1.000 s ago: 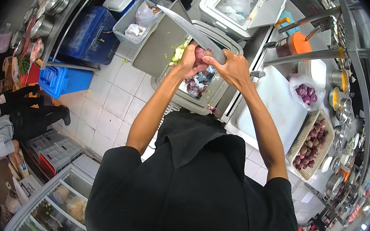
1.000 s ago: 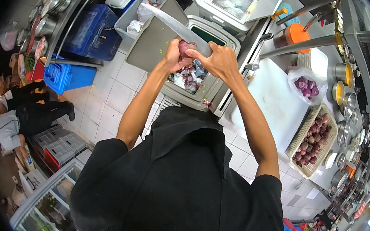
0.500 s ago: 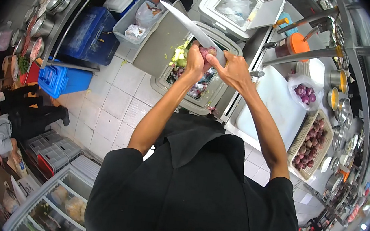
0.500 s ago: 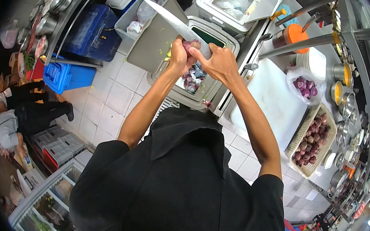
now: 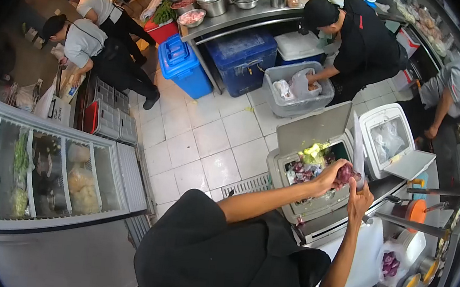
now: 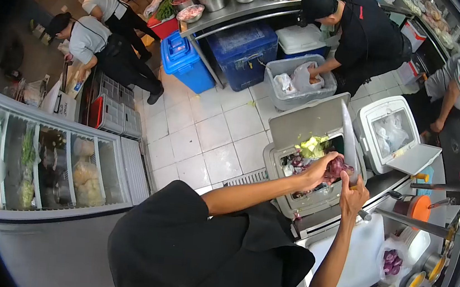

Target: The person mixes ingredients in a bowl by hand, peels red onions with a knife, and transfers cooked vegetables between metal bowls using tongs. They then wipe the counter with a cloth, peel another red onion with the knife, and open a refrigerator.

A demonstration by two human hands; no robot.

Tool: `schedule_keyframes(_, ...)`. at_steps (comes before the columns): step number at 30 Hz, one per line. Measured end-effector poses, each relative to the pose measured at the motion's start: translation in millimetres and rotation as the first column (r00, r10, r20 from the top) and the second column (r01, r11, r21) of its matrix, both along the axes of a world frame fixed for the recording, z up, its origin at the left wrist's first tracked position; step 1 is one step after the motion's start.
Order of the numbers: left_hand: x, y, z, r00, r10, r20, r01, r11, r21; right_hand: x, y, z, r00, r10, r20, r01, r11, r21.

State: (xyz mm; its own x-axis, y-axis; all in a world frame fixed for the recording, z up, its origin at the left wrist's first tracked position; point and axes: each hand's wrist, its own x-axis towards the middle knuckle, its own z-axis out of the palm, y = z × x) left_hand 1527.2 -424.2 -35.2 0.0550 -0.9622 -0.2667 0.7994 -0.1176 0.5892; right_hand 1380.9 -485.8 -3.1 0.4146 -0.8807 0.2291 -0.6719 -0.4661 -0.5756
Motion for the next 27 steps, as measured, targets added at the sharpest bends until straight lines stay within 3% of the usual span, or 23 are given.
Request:
schedule_keyframes(2,19.4,13.4,8.5,0.995,-0.094,0.027,0.095,0.995,-0.042,1.2,-3.1,0.2,1.000,-0.020,0.000,0.020,0.999,0.032)
schedule_keyframes(5,21.5,19.9,11.2,0.997,-0.030,-0.077,0.027,0.999,-0.036,8.3,4.1,0.4,0.997,-0.026,0.075,0.026,1.000,-0.009)
schedule_keyframes(7,16.6,16.5,-0.9,0.997,0.042,-0.059,-0.045,0.998,-0.053,20.6,10.8,8.8,0.938,0.110,0.328,-0.033,0.973,-0.230)
schedule_keyframes(9,10.5,18.9,4.6,0.991,0.134,-0.022,-0.135,0.989,-0.054,11.4,12.5,11.4,0.995,0.012,0.098,0.004,0.987,-0.162)
schedule_keyframes(10,5.7,11.8,-11.2,0.977,0.210,-0.031,-0.211,0.977,-0.014,13.3,16.3,14.1,0.988,0.042,0.151,-0.008,0.976,-0.216)
schedule_keyframes(11,7.5,16.8,21.1,0.960,0.271,-0.068,-0.265,0.960,0.094,11.3,14.5,4.7,0.984,0.076,0.164,-0.025,0.956,-0.292)
schedule_keyframes(12,15.3,6.1,-18.5,0.966,0.227,-0.125,-0.222,0.974,0.048,10.9,21.7,9.8,0.996,0.061,0.063,-0.040,0.956,-0.290)
schedule_keyframes(13,21.1,0.5,-30.5,0.977,0.207,-0.053,-0.206,0.978,0.014,13.9,28.6,10.5,0.986,0.098,0.133,-0.062,0.965,-0.254)
schedule_keyframes(15,31.1,2.5,-14.6,0.988,0.066,-0.138,-0.070,0.997,-0.023,11.1,36.3,7.6,0.995,0.099,-0.019,-0.099,0.922,-0.373)
schedule_keyframes(17,32.9,2.0,-1.1,0.968,0.048,-0.246,-0.035,0.998,0.059,2.5,45.6,0.1,0.994,0.101,-0.031,-0.105,0.942,-0.318)
schedule_keyframes(21,35.3,6.5,-6.3,0.933,0.098,-0.347,-0.087,0.995,0.046,-6.8,56.0,0.7,1.000,0.004,0.031,0.003,0.973,-0.232)
schedule_keyframes(23,37.5,11.3,-9.1,0.925,0.091,-0.369,-0.077,0.996,0.052,-13.4,49.1,-2.1,0.970,-0.231,-0.078,0.217,0.963,-0.159)
schedule_keyframes(27,36.4,22.9,0.2,0.892,0.048,-0.449,-0.038,0.999,0.032,-22.2,29.0,-12.4,0.924,-0.363,-0.120,0.376,0.921,0.104)
